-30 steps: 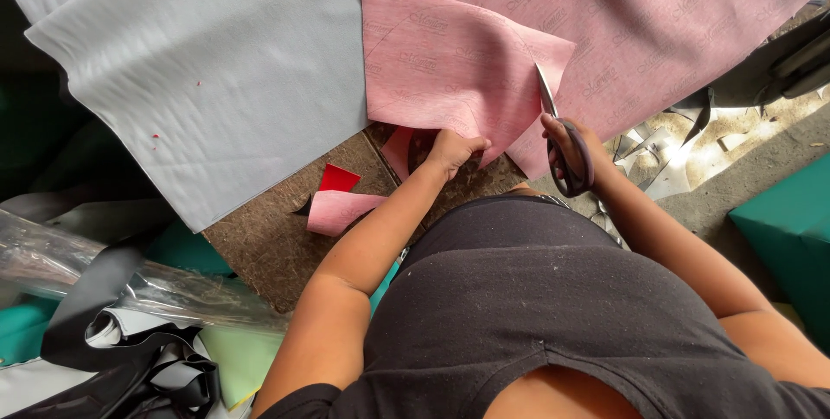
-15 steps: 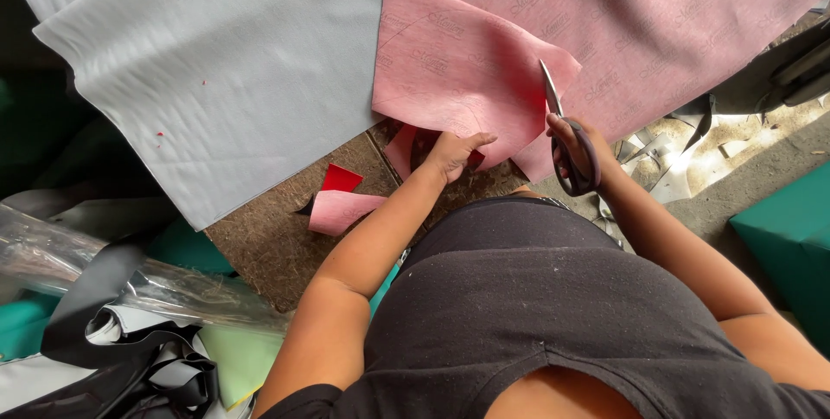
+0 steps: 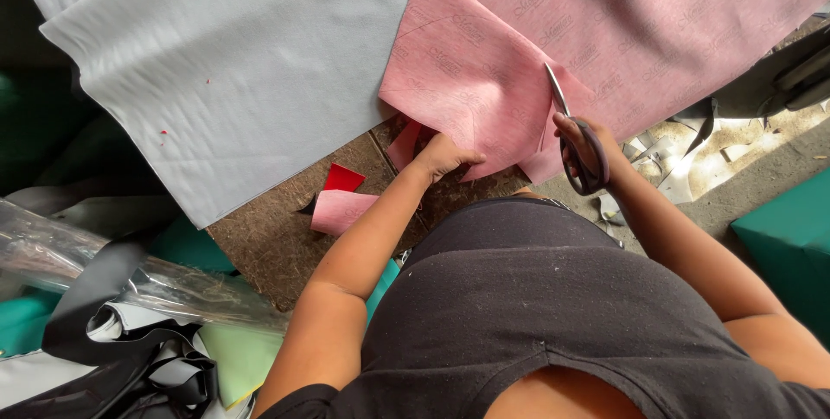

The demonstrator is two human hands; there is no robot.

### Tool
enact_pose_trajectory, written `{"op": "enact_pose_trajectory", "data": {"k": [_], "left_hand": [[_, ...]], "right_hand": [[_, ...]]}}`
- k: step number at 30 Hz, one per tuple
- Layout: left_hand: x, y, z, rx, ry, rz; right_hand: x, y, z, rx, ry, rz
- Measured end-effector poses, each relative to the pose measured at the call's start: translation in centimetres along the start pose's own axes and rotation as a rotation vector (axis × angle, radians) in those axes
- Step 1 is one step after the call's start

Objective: Cutting out patterns from fabric using scissors and organizing the pieces on a workbench.

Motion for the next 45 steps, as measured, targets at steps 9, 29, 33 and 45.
{"op": "enact_pose_trajectory", "data": {"k": [9,29,33,45], "left_hand": [[-3.1,0.4,1.5,0.012,-0.073,0.213],[4.2,-7.7,-4.6,0.946,-0.38,0.572],[6.5,-8.0,-1.5,1.07,-0.566,0.481],[7.9,-8.7,-3.1,1.16,-0.559,0.479]], "right_hand": [[-0.3,-0.1,1.9,0.018,0.048,-0.061],[2.6,0.7,0.9,0.002,0.101,0.06],[2.7,-2.0,2.3,0.06,0.09,0.098],[5.3,-2.0,2.7,0.166,0.03,0.193]]}}
Point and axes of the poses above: each hand's wrist, its own z-axis towards the middle knuckle, its own x-axis out of the palm, y = z × x, the point moved 2 cm from there along z, towards the middle knuckle, and after that the axes turned 8 degrees about -x, right-handed, at the moved point
